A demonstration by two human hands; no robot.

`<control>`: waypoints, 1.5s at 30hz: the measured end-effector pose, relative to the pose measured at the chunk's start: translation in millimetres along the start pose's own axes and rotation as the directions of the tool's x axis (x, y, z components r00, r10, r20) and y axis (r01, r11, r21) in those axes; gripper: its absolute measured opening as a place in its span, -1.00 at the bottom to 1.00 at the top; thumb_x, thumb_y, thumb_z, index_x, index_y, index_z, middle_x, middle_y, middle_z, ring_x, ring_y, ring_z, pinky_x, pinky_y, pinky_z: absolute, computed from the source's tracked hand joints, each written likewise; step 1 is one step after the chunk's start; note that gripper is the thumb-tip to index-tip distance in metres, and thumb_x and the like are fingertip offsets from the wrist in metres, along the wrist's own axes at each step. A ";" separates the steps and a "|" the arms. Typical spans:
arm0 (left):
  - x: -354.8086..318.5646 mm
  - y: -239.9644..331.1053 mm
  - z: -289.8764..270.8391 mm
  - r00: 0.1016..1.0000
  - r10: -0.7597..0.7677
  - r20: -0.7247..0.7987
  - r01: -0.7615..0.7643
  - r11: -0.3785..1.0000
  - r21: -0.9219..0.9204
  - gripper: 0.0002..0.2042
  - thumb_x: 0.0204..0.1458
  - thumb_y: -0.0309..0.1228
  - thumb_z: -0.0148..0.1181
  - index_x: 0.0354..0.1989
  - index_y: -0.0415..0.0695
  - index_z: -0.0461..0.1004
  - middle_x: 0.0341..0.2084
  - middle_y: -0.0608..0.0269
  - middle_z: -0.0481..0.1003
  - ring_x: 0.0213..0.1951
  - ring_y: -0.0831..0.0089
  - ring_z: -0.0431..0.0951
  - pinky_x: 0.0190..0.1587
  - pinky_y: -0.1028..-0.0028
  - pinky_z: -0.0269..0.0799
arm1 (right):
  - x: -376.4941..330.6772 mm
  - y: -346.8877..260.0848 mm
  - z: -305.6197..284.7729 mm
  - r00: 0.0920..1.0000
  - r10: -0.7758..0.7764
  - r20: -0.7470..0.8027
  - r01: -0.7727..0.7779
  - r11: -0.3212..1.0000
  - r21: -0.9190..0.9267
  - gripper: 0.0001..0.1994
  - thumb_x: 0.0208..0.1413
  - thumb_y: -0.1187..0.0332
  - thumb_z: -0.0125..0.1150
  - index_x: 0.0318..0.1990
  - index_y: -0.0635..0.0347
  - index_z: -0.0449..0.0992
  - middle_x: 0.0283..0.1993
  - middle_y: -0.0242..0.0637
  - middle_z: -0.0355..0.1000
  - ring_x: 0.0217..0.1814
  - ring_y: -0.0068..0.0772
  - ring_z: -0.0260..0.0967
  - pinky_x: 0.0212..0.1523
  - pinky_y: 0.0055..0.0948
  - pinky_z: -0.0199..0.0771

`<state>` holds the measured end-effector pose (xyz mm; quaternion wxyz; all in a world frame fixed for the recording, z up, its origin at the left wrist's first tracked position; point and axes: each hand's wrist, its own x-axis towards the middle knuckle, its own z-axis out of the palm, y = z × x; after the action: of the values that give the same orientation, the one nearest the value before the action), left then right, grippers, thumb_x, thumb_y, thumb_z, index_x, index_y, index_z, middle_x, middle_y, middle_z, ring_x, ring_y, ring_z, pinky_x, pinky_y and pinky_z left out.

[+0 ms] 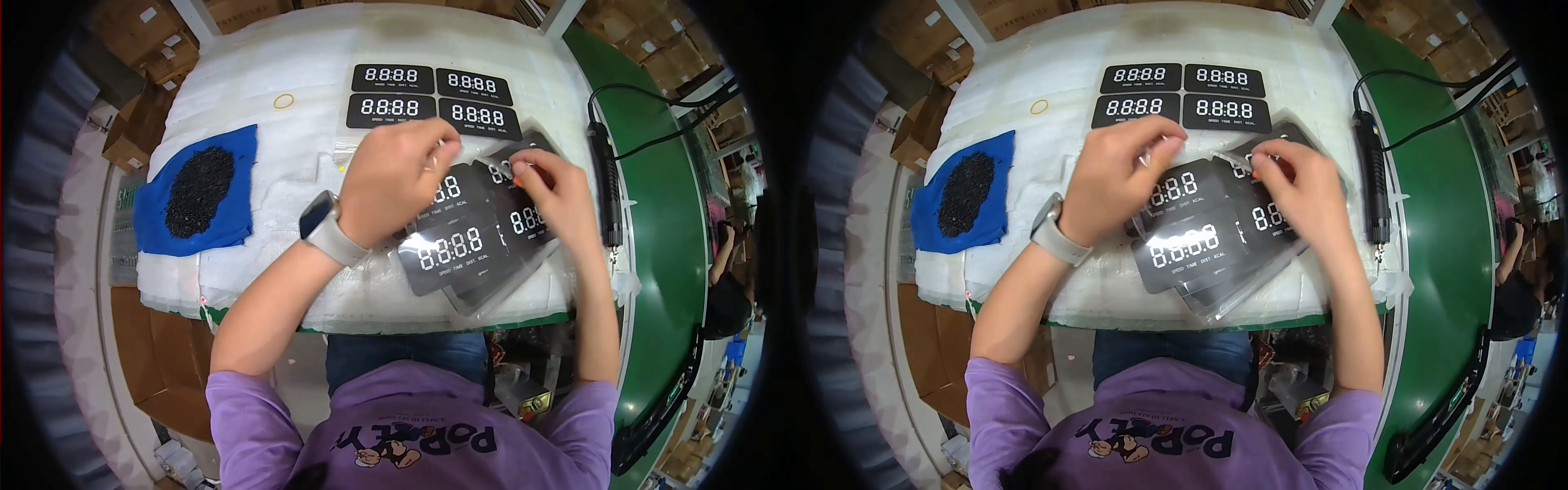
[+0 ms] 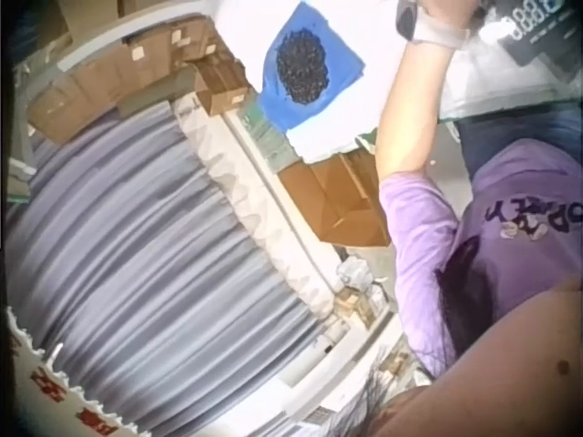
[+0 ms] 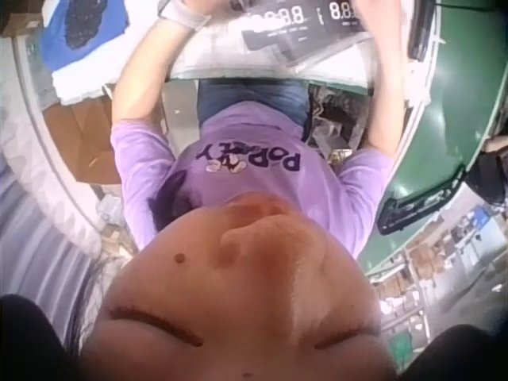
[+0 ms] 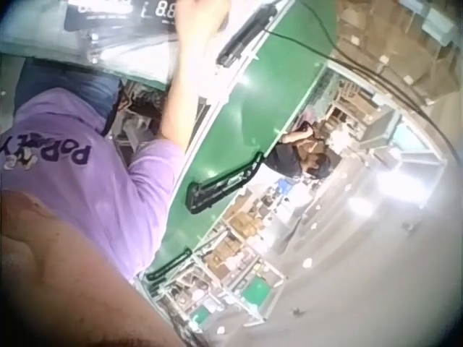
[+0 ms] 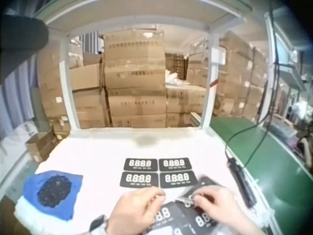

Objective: Assembling small electronic components into digital clock display panels at a factory workstation.

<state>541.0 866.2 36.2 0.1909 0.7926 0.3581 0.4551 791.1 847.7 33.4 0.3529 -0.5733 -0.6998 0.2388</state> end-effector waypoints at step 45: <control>12.9 -51.7 -90.5 0.781 -0.358 0.512 0.392 0.919 0.046 -0.91 0.28 -0.52 -0.04 -0.31 -0.14 0.30 -0.55 0.36 0.35 -0.44 0.56 0.37 -0.32 0.49 0.32 | -3.5 21.0 -4.9 0.999 -0.015 0.037 0.014 0.999 0.041 -0.76 0.16 0.36 0.34 -0.44 0.30 0.45 -0.57 -0.36 0.37 -0.54 -0.59 0.20 -0.46 -0.49 0.24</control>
<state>447.2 908.3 57.7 0.3904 0.7907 0.4304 0.1928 808.5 848.7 20.2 0.3531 -0.5565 -0.7053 0.2610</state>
